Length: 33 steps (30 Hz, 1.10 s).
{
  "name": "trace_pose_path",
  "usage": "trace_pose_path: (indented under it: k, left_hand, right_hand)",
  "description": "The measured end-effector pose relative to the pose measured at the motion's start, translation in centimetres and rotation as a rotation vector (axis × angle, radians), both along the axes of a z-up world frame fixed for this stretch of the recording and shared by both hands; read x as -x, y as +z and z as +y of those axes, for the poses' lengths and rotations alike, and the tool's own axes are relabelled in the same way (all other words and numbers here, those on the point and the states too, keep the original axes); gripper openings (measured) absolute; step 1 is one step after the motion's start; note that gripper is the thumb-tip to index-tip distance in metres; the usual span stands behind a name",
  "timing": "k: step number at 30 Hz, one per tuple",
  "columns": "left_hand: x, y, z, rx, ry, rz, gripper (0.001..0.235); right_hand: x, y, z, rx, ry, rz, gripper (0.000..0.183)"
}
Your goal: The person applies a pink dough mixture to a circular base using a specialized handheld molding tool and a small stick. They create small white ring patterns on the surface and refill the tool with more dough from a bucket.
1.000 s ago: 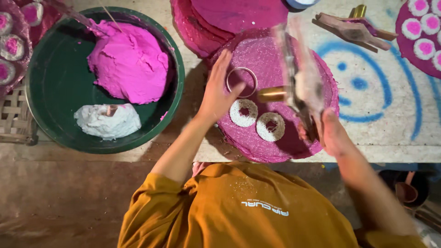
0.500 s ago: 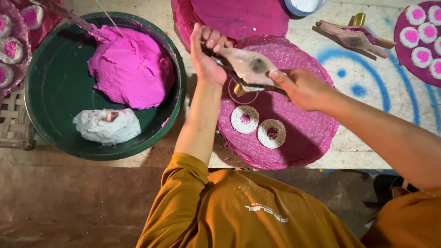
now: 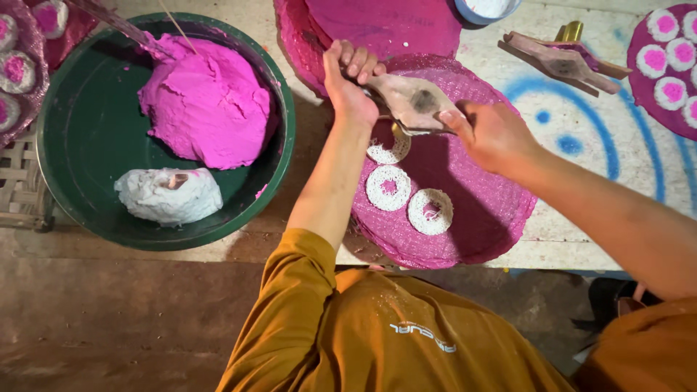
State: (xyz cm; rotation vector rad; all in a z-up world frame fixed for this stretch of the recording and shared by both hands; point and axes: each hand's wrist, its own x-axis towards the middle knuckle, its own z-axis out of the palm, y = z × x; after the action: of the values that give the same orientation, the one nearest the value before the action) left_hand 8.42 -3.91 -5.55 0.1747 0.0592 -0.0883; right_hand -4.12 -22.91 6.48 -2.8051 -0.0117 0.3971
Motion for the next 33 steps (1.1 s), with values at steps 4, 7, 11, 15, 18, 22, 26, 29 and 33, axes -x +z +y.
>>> trace_pose_path:
  k: [4, 7, 11, 15, 18, 22, 26, 29, 33]
  left_hand:
    - [-0.7, 0.8, 2.1, -0.128, 0.058, -0.073, 0.031]
    - [0.0, 0.7, 3.6, -0.132, 0.066, -0.079, 0.031]
    - [1.4, -0.3, 2.1, -0.148, 0.047, 0.144, 0.028]
    - [2.1, -0.2, 0.0, -0.027, -0.078, 0.042, 0.028]
    - [3.5, 0.5, 1.2, -0.417, -0.305, -0.048, 0.047]
    - [9.1, 0.5, 3.5, -1.67, -0.124, -0.317, 0.095]
    - [12.2, 0.3, 2.0, -2.249, 0.018, -0.469, 0.114]
    - [12.2, 0.6, 0.9, -2.367, -0.037, -0.46, 0.117]
    - [11.6, 0.8, 0.8, -2.439, -0.083, -0.454, 0.12]
  right_hand:
    - [0.0, -1.5, 1.7, -0.099, 0.019, -0.075, 0.051]
    - [0.5, -2.7, 2.4, -0.193, 0.101, -0.16, 0.05]
    - [1.1, -3.3, 0.7, -0.161, 0.041, 0.027, 0.052]
    - [1.6, -2.4, -2.5, -0.048, -0.022, 0.092, 0.068]
    - [3.1, -1.9, -5.3, -0.263, -0.102, 0.026, 0.078]
    - [6.5, -3.0, -8.0, -0.651, -0.184, -0.159, 0.083]
    - [9.7, -5.6, -8.0, -1.05, -0.325, -0.293, 0.083]
    - [12.1, -7.4, -7.6, -1.112, -0.349, -0.377, 0.089]
    - [14.8, -9.5, -8.3, -1.2, -0.461, -0.42, 0.087]
